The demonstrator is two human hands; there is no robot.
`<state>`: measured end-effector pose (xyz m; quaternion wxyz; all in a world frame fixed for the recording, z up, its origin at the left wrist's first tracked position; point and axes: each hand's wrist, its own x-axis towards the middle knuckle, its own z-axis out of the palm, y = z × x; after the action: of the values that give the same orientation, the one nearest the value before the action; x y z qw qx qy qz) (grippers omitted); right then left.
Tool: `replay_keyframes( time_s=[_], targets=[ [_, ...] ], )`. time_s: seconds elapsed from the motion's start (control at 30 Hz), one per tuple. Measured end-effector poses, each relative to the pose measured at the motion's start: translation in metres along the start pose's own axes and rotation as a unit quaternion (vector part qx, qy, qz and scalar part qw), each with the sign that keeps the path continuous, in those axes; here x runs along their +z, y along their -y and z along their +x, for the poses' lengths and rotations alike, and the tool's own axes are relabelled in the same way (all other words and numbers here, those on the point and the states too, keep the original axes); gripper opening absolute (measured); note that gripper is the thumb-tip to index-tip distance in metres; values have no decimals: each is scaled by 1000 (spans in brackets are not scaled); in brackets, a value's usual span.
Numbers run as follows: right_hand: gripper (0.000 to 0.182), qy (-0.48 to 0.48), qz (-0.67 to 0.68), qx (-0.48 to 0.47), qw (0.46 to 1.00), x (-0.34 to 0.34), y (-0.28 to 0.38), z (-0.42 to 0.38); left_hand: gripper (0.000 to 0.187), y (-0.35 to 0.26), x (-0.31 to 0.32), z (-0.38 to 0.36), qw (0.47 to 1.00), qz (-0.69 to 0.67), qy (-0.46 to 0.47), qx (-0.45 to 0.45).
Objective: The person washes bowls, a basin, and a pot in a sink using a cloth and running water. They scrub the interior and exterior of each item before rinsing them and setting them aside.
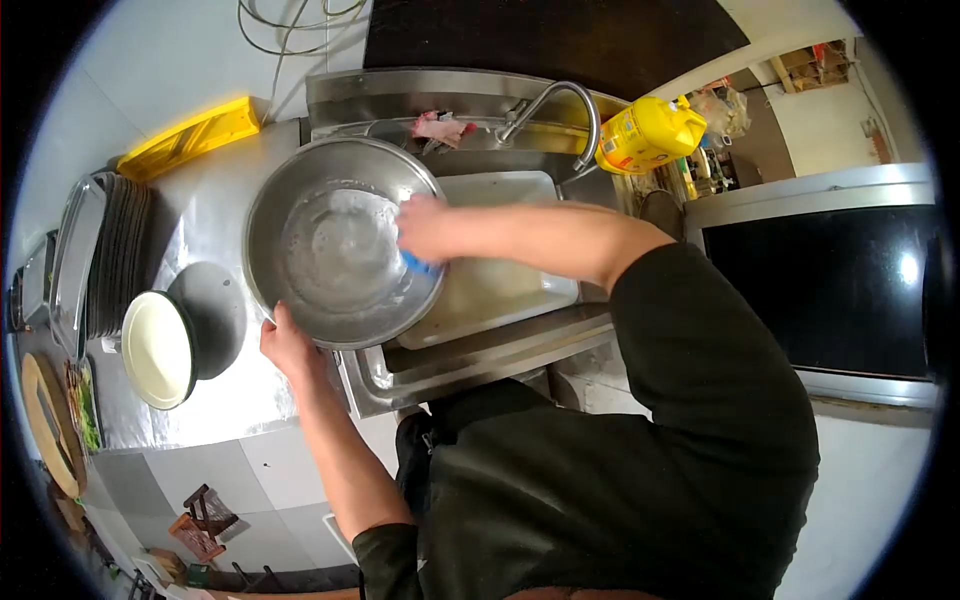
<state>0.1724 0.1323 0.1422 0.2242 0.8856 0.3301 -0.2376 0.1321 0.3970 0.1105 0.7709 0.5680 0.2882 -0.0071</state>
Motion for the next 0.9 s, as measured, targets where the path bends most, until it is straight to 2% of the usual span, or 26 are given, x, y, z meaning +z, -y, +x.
replay_keyframes(
  time_s=[0.03, 0.1, 0.17, 0.23, 0.3, 0.37, 0.43, 0.5, 0.57, 0.6, 0.63, 0.7, 0.73, 0.77, 0.83, 0.9],
  targets=[
    [20, -93, -73, 52, 992, 27, -13, 26, 18, -2, -8, 5, 998, 59, 16, -11],
    [22, -341, -117, 61, 931, 31, -33, 57, 13, -5, -19, 17, 985, 165, 46, -34],
    [22, -323, -13, 69, 944, 8, -26, 85, 15, -11, -16, 14, 978, 199, 51, -46],
    [24, -412, 154, 104, 892, 4, 8, 120, 17, -9, -16, 16, 971, 223, 74, -48],
    [26, -411, 290, 198, 841, -3, 68, 152, 18, -4, -17, 19, 973, 219, 67, -29],
    [29, -322, 360, 115, 868, -4, 110, 168, 19, -6, -13, 18, 975, 214, 51, -4],
    [35, -344, 369, 29, 863, 6, 133, 142, 19, -16, -1, 10, 978, 203, 31, 30],
    [37, -238, 367, -56, 898, 0, 126, 91, 19, -13, 0, 14, 988, 145, 33, 41],
    [37, -27, 347, -141, 927, 16, 106, 71, 20, -13, -5, 18, 990, 134, 24, 31],
    [37, 28, 346, -139, 928, 11, 84, 46, 20, -14, -4, 17, 996, 81, 34, 20],
    [37, 82, 347, -135, 924, 6, 61, 22, 20, -14, -4, 18, 994, 100, 40, 16],
    [32, 128, 157, -104, 974, 14, 25, 13, 20, -13, -8, 21, 988, 143, 48, 9],
    [28, 134, 89, -83, 984, 15, 11, 14, 21, -19, -5, 19, 966, 252, 54, 34],
    [25, 138, 22, -61, 988, 16, -1, 17, 21, -20, -4, 19, 961, 265, 61, 44],
    [19, 32, -116, -72, 990, 9, -25, 28, 22, -19, -3, 21, 951, 294, 75, 61],
    [18, -153, -155, -87, 972, -3, -52, 35, 23, -24, -3, 20, 952, 293, 64, 61]
  ],
)
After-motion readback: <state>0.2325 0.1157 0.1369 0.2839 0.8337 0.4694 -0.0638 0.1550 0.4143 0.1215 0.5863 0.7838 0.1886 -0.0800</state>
